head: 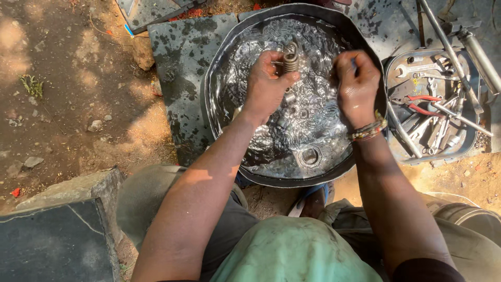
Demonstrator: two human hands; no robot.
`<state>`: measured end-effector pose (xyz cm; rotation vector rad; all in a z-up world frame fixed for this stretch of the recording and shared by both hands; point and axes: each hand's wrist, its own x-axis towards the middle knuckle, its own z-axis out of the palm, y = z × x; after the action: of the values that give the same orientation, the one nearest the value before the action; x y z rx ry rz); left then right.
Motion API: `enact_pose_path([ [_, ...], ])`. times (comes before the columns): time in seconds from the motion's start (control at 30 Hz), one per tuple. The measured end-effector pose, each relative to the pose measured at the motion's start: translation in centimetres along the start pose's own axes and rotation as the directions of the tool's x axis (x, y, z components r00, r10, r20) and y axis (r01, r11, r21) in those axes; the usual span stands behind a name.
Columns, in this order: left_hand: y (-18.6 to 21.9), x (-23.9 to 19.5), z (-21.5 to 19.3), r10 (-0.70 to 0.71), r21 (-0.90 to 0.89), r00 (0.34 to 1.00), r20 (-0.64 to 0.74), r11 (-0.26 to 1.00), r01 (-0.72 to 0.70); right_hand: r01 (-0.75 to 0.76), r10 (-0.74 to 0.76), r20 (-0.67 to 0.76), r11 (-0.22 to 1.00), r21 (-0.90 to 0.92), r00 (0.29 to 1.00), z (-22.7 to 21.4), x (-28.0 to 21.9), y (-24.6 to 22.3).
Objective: The person scrubs a metal spring and a small cylindrical component in a basin of water using a brush and a cloth. The person repeatedly dips the items into the water, scrubs them with the brush, and wipes them with the cloth to remove grime.
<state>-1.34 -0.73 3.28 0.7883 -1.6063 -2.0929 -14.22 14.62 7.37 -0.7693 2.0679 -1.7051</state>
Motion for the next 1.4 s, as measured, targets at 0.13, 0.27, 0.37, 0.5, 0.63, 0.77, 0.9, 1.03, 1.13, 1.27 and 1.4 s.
enact_pose_path([
  [0.13, 0.9, -0.1, -0.6, -0.042, -0.048, 0.995, -0.090, 0.998, 0.037, -0.142, 0.178, 0.039, 0.883, -0.448, 0.983, -1.2, -5.4, 9.6],
  [0.27, 1.0, 0.0, -0.6, -0.116, -0.118, 0.989, -0.096, 0.988, 0.104, -0.013, 0.112, 0.131, 0.806, -0.591, 0.985, 0.1, -8.8, 11.5],
  [0.37, 1.2, -0.4, -0.4, -0.047, -0.261, 0.998, -0.030, 0.965, 0.038, 0.129, -0.068, 0.136, 0.848, -0.515, 0.988, 2.2, -9.0, 9.3],
  [0.5, 2.7, -1.0, 0.2, -0.110, -0.248, 0.993, -0.039, 0.964, 0.097, -0.076, 0.119, 0.140, 0.957, -0.281, 0.983, 4.0, -7.5, 6.1],
  [0.63, 4.7, -0.6, -0.6, 0.026, -0.044, 0.999, -0.045, 0.999, -0.028, -0.041, 0.048, 0.009, 0.920, -0.389, 0.999, 4.2, -7.5, 3.6],
  [0.77, 4.7, -1.1, -0.2, -0.004, -0.117, 0.998, -0.063, 0.993, -0.003, 0.063, -0.061, 0.020, 0.900, -0.431, 0.998, 4.1, -9.1, 2.2],
  [0.9, 4.7, -2.6, -0.9, 0.108, 0.165, 0.994, -0.028, 0.981, -0.102, 0.052, 0.006, 0.100, 0.825, -0.562, 0.995, 2.9, -6.8, 1.5],
  [1.03, 5.9, 0.0, -0.3, 0.313, 0.056, 0.949, -0.024, 0.948, -0.312, 0.244, -0.277, 0.039, 0.765, -0.596, 0.960, 2.3, -6.9, 0.2],
  [1.13, 5.5, -1.6, -0.8, 0.298, 0.114, 0.954, -0.021, 0.949, -0.294, 0.198, -0.204, 0.063, 0.755, -0.625, 0.977, 1.7, -6.2, 0.1],
  [1.27, 6.1, -1.2, -0.1, 0.126, -0.215, 0.988, -0.090, 0.966, -0.143, 0.050, 0.002, 0.088, 0.819, -0.572, 0.996, 1.5, -7.4, -1.2],
  [1.4, 5.8, -2.1, -0.6, 0.126, -0.180, 0.986, -0.106, 0.973, -0.144, 0.095, -0.051, 0.120, 0.911, -0.401, 0.991, 1.6, -7.5, -2.4],
])
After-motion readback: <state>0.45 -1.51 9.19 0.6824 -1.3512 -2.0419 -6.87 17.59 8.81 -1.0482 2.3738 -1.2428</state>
